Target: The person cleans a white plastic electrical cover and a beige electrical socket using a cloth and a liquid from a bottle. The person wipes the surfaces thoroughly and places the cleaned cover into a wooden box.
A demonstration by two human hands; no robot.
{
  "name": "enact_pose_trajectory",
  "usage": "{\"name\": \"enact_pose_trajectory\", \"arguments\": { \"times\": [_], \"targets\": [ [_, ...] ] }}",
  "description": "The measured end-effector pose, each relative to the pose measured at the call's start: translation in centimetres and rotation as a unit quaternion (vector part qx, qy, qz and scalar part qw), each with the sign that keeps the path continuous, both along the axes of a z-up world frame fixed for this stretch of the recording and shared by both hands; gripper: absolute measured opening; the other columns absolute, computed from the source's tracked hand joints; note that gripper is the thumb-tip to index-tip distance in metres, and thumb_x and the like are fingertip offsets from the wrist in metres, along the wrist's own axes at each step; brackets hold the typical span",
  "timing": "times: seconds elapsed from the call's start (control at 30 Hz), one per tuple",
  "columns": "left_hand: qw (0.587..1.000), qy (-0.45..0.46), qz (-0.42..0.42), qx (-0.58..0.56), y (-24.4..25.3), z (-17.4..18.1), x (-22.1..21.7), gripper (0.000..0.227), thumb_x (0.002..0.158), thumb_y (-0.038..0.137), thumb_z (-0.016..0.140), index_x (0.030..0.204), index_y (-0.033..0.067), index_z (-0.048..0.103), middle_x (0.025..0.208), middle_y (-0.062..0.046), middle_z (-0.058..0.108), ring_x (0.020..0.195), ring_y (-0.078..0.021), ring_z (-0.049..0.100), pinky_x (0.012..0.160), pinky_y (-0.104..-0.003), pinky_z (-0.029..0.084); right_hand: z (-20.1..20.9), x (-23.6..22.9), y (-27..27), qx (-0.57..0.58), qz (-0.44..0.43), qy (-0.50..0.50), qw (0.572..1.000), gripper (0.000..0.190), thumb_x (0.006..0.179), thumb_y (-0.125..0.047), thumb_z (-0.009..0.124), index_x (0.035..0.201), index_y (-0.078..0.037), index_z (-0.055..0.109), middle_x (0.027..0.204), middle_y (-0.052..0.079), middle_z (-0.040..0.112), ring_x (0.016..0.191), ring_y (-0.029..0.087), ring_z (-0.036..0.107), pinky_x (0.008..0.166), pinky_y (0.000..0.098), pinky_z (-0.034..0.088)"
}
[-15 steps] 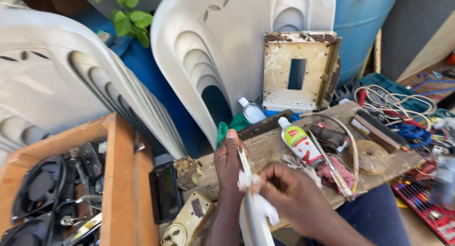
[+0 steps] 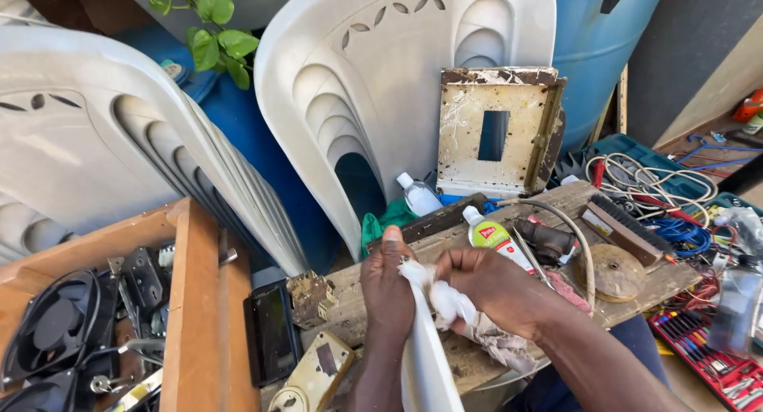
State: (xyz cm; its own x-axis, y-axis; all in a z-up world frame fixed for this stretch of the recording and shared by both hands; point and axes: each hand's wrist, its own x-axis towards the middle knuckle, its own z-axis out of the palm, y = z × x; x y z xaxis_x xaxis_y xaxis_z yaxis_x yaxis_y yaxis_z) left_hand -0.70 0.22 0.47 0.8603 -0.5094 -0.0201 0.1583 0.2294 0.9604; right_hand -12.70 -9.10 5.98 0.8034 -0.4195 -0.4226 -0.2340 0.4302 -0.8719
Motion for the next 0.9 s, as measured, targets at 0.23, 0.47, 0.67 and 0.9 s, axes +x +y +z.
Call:
{"name": "enact_pose_trajectory", "arguments": {
  "times": [0.23, 0.47, 0.67, 0.9],
  "targets": [
    [0.998, -0.051, -0.006, 0.034, 1.0, 1.0, -0.4, 0.055, 0.107, 0.050, 0.052, 0.063, 0.0179, 0.057, 0.057, 0.000, 0.053, 0.057, -0.0166, 0.054, 0.059, -0.040, 0.045, -6.3, -2.2, -2.9, 0.065, -0.102, -0.154, 0.981, 0.026, 0.092, -0.005, 0.071, 0.115, 0.006, 0.071, 0.083, 0.026, 0.073, 0.060, 0.033, 0.067, 0.049, 0.0429, 0.056],
    [0.994, -0.105, -0.001, 0.036, -0.9, -1.1, 0.1, 0.043, 0.110, 0.042, 0.050, 0.081, 0.0150, 0.067, 0.075, 0.000, 0.067, 0.074, -0.0142, 0.064, 0.067, -0.038, 0.051, 1.7, 0.7, -0.5, -0.316, -0.066, -0.129, 0.937, 0.023, 0.099, -0.007, 0.069, 0.119, -0.010, 0.080, 0.098, 0.004, 0.079, 0.060, 0.012, 0.057, 0.046, 0.0305, 0.045],
    [0.994, -0.103, -0.024, 0.003, -0.7, -2.0, 0.6, 0.041, 0.109, 0.036, 0.047, 0.120, 0.0099, 0.078, 0.103, -0.006, 0.080, 0.097, -0.0196, 0.073, 0.080, -0.039, 0.058, 5.8, -0.4, -1.2, -0.591, 0.157, -0.122, 0.782, 0.042, 0.104, -0.026, 0.056, 0.141, -0.012, 0.071, 0.117, 0.008, 0.069, 0.103, 0.026, 0.070, 0.080, 0.0409, 0.052],
    [0.990, -0.129, -0.035, 0.035, -0.8, -1.2, 0.0, 0.052, 0.109, 0.048, 0.044, 0.090, 0.0125, 0.078, 0.079, -0.004, 0.074, 0.076, -0.0152, 0.064, 0.067, -0.040, 0.050, 8.1, 1.3, -1.9, -0.598, 0.278, 0.108, 0.744, 0.040, 0.103, -0.044, 0.060, 0.135, -0.021, 0.067, 0.131, 0.002, 0.071, 0.124, 0.026, 0.065, 0.097, 0.0445, 0.049]
  ]
}}
